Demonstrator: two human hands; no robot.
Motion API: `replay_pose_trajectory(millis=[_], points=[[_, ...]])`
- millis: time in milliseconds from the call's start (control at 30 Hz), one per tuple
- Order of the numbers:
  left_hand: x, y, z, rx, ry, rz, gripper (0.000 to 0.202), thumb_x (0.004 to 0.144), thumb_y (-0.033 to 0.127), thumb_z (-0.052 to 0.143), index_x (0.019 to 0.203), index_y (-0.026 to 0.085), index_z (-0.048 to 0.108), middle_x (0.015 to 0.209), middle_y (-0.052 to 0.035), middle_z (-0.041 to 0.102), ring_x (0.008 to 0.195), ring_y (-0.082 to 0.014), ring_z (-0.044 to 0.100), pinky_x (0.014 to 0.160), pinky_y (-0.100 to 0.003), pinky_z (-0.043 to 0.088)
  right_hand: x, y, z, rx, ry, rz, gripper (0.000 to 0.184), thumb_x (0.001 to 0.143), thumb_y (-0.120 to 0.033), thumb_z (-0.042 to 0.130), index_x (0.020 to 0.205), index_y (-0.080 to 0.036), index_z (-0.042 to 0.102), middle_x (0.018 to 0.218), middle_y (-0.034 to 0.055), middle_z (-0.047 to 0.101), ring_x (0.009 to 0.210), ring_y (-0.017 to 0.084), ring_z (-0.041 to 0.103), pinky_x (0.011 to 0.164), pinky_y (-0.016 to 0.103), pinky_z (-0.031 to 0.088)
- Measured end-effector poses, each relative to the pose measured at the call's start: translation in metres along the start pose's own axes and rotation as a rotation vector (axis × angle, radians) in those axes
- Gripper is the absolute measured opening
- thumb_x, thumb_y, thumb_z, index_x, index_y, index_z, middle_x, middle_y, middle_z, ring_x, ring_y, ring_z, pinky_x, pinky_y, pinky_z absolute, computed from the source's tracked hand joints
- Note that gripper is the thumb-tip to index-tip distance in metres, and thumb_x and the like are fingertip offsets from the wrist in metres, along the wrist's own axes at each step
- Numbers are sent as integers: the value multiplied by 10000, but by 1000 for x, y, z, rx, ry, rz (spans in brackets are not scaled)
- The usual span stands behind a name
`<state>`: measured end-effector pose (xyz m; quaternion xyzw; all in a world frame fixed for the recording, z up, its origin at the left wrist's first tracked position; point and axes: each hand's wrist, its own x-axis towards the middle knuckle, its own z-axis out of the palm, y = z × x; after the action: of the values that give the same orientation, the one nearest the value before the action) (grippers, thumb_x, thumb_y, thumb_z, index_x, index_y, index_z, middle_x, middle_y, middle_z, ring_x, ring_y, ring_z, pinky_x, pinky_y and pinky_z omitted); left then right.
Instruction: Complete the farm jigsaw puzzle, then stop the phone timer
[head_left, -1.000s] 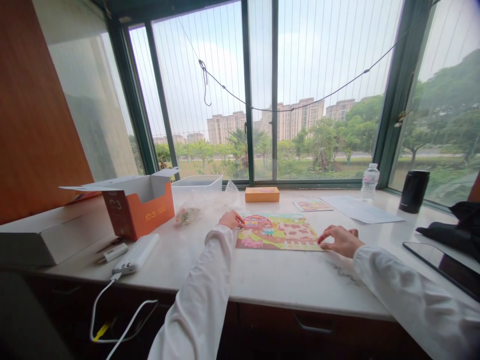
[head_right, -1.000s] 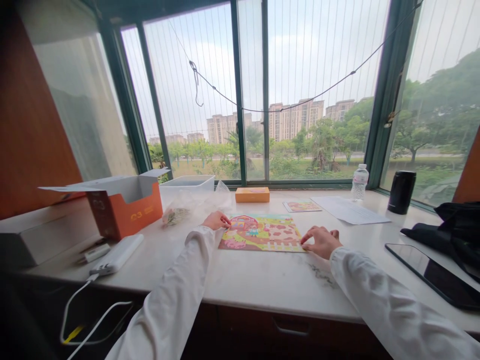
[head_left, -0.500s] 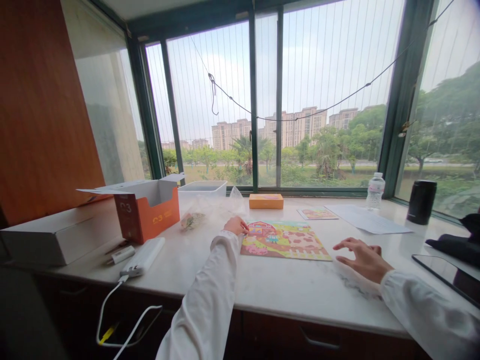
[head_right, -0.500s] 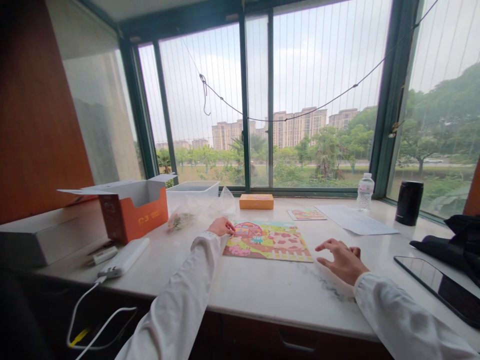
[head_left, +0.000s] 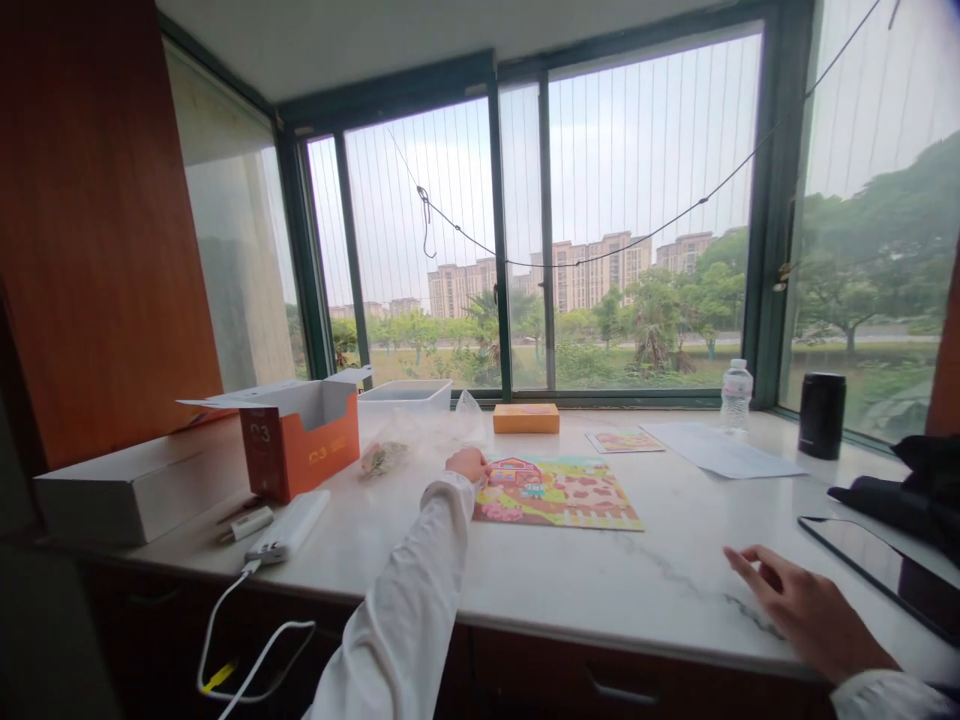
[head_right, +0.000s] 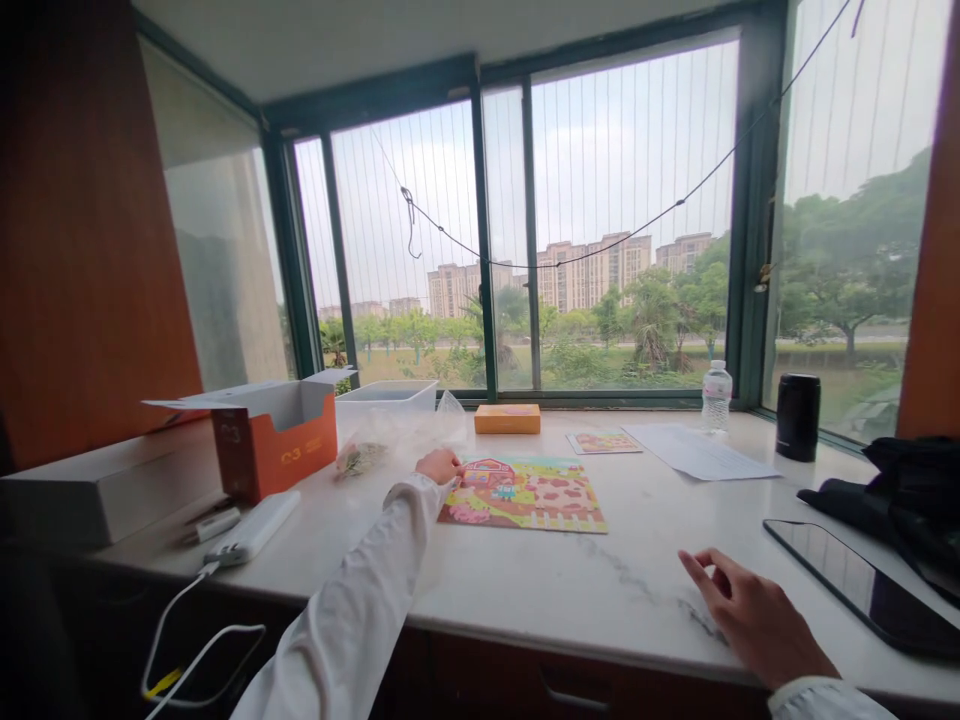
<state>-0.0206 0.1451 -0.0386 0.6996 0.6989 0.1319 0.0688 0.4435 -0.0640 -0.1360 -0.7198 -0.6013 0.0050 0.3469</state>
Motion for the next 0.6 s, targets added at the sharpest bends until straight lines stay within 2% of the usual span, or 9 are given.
replay_pose_trajectory(millis=[100, 267, 367, 500, 600], points=[[-6, 6, 2, 13, 11, -19, 137, 756, 301, 683, 831, 220, 764, 1023, -113, 722, 993, -273, 650, 854, -351, 478, 0, -14, -1, -17, -64, 3, 369, 841, -626, 379, 779, -318, 573, 631, 29, 618, 620, 254, 634, 642, 371, 446], [-23, 13, 2, 27, 59, -34, 192, 789, 304, 652, 891, 168, 740, 989, -135, 716, 961, -249, 650, 807, -297, 477, -4, -26, -7, -54, -45, 49, 387, 881, -599, 351, 807, -300, 585, 680, 40, 662, 709, 267, 661, 623, 338, 411], [-37, 20, -4, 53, 88, -42, 204, 799, 306, 642, 899, 157, 738, 997, -144, 713, 969, -257, 647, 806, -300, 474, -6, -31, -12, -63, -42, 53, 389, 901, -579, 346, 818, -290, 593, 728, 50, 688, 758, 267, 666, 626, 326, 396], [-65, 21, -13, 76, 140, -30, 281, 892, 361, 511, 983, 209, 729, 1121, -126, 688, 1033, -257, 632, 842, -330, 464, -10, -37, -17, -52, -19, 57, 410, 928, -568, 305, 854, -283, 591, 755, 49, 699, 785, 265, 665, 631, 324, 379], [-96, 10, -20, 85, 161, -51, 398, 935, 462, 407, 1011, 225, 718, 1127, -128, 686, 1043, -265, 631, 851, -351, 460, -12, -41, -20, -65, -5, 71, 440, 935, -576, 292, 879, -274, 607, 784, 68, 708, 790, 264, 666, 633, 321, 378]])
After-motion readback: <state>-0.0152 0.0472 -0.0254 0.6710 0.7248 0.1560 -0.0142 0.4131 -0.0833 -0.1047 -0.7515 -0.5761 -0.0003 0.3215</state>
